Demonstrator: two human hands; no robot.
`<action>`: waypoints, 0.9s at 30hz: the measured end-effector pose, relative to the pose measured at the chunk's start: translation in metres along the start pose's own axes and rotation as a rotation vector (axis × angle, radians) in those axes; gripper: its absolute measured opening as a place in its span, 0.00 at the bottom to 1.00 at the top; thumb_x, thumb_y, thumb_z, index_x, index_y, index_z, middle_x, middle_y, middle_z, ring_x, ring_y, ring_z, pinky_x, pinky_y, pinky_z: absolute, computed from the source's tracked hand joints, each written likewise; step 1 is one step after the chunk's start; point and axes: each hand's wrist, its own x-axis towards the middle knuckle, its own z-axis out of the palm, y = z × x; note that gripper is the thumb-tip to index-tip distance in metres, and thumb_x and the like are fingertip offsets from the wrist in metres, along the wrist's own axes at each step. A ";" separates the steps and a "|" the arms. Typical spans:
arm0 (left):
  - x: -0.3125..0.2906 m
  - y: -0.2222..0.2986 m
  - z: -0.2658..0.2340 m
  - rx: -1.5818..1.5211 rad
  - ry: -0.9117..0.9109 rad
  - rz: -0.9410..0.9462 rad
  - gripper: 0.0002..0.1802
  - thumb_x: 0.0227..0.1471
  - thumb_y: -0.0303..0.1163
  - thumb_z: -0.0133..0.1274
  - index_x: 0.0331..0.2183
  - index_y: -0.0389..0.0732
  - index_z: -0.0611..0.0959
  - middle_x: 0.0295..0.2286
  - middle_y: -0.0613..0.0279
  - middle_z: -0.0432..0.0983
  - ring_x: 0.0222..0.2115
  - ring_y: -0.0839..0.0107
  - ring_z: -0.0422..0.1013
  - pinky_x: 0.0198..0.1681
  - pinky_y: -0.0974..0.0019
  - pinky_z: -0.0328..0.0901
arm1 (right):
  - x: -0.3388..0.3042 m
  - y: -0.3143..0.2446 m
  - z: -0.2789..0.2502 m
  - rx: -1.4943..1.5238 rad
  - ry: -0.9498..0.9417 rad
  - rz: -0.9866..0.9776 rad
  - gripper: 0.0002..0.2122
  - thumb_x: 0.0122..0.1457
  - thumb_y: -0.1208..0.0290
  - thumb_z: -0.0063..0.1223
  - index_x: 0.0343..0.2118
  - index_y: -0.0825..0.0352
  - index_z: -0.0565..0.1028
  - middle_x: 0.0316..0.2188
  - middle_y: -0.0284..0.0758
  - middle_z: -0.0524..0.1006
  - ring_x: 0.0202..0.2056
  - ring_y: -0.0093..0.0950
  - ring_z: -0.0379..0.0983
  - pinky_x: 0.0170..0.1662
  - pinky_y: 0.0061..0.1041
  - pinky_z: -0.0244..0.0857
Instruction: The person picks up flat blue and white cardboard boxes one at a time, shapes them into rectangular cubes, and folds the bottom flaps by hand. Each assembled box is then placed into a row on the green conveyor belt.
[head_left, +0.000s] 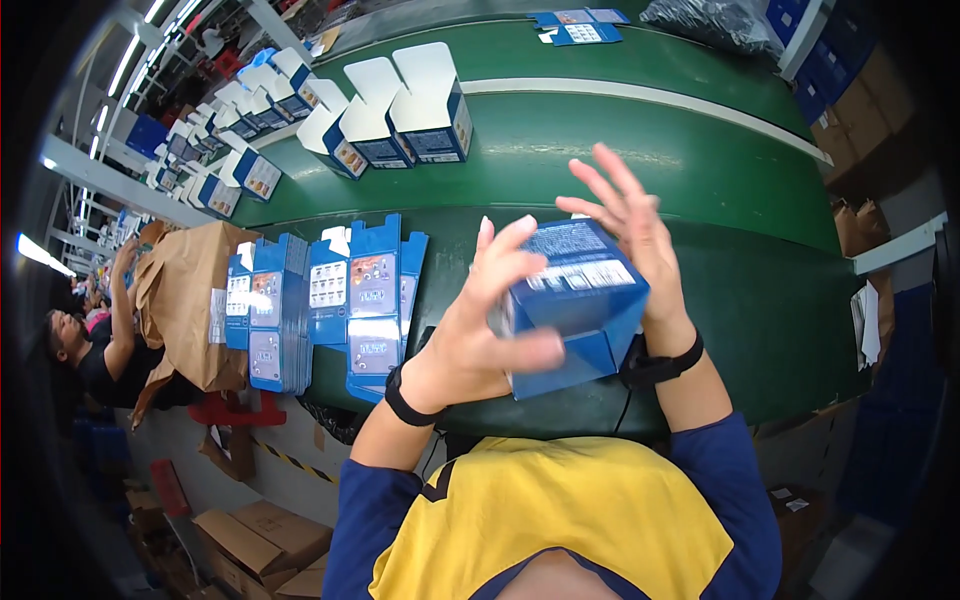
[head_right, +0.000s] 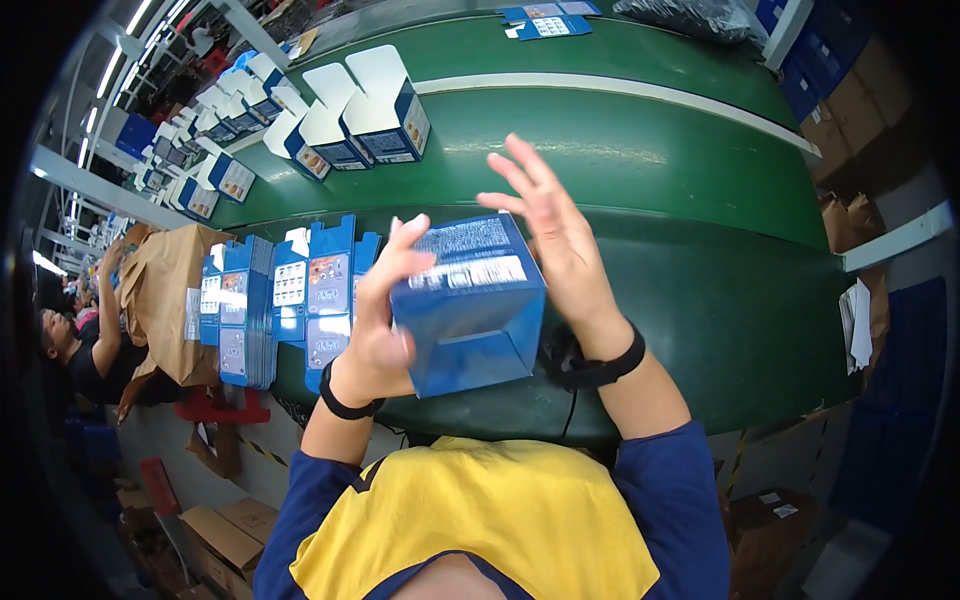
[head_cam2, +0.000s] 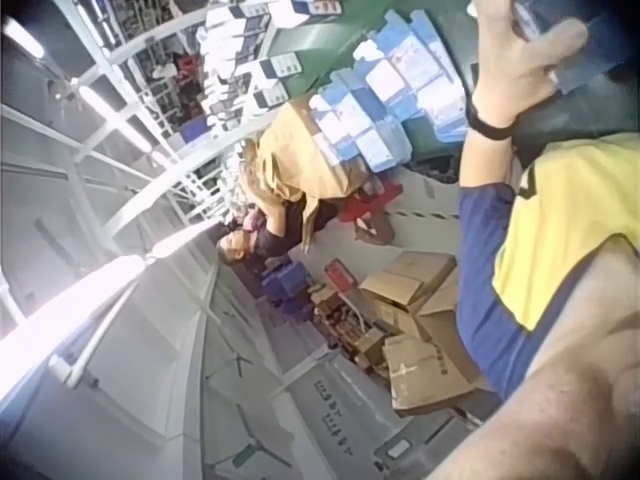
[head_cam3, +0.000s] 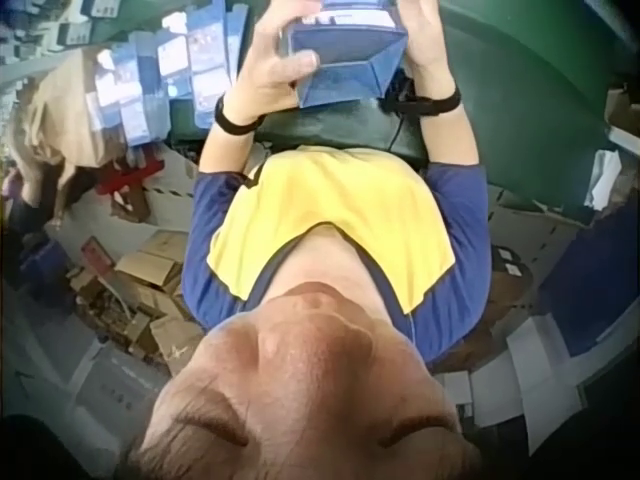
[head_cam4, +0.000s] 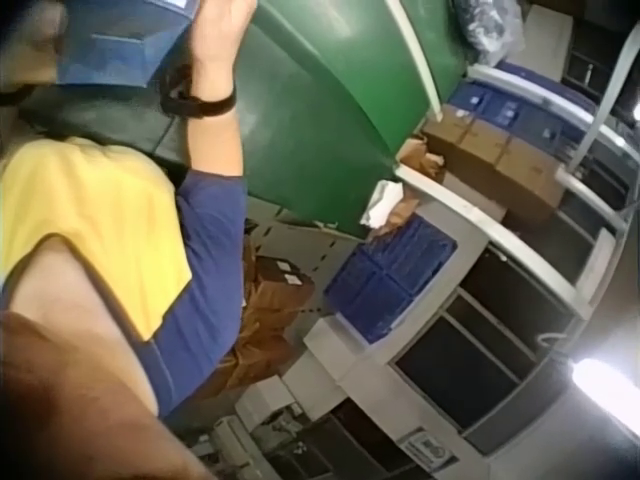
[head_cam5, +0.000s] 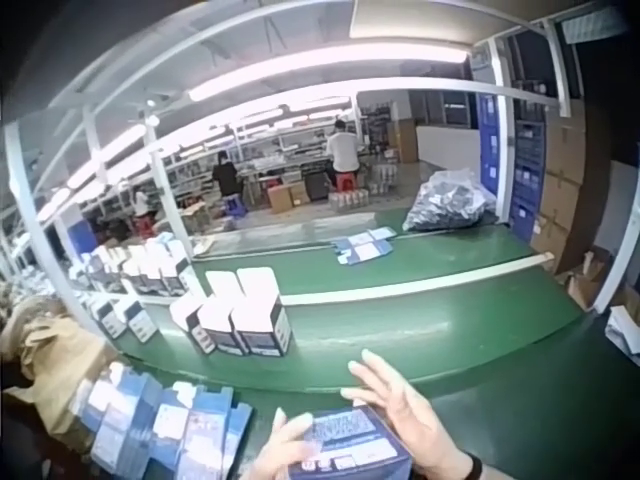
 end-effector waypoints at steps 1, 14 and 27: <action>0.000 -0.002 -0.001 0.007 0.010 -0.005 0.53 0.29 0.37 0.68 0.57 0.66 0.59 0.56 0.47 0.53 0.57 0.44 0.53 0.59 0.41 0.44 | 0.002 0.009 -0.011 0.119 -0.020 0.127 0.39 0.58 0.47 0.43 0.63 0.70 0.44 0.57 0.49 0.59 0.53 0.33 0.64 0.55 0.27 0.56; -0.146 -0.076 -0.099 0.809 -0.116 -1.039 0.62 0.30 0.42 0.69 0.62 0.47 0.48 0.41 0.43 0.66 0.41 0.48 0.65 0.45 0.52 0.62 | 0.145 0.088 -0.073 -0.541 0.154 -0.193 0.58 0.41 0.73 0.68 0.63 0.59 0.27 0.60 0.46 0.52 0.59 0.38 0.54 0.58 0.31 0.52; -0.131 -0.054 -0.021 0.860 -0.081 -1.067 0.68 0.24 0.36 0.72 0.62 0.53 0.47 0.38 0.43 0.66 0.36 0.48 0.65 0.41 0.54 0.62 | 0.069 0.116 -0.035 -0.307 0.075 0.316 0.52 0.47 0.69 0.63 0.63 0.64 0.30 0.62 0.52 0.44 0.63 0.44 0.45 0.59 0.39 0.51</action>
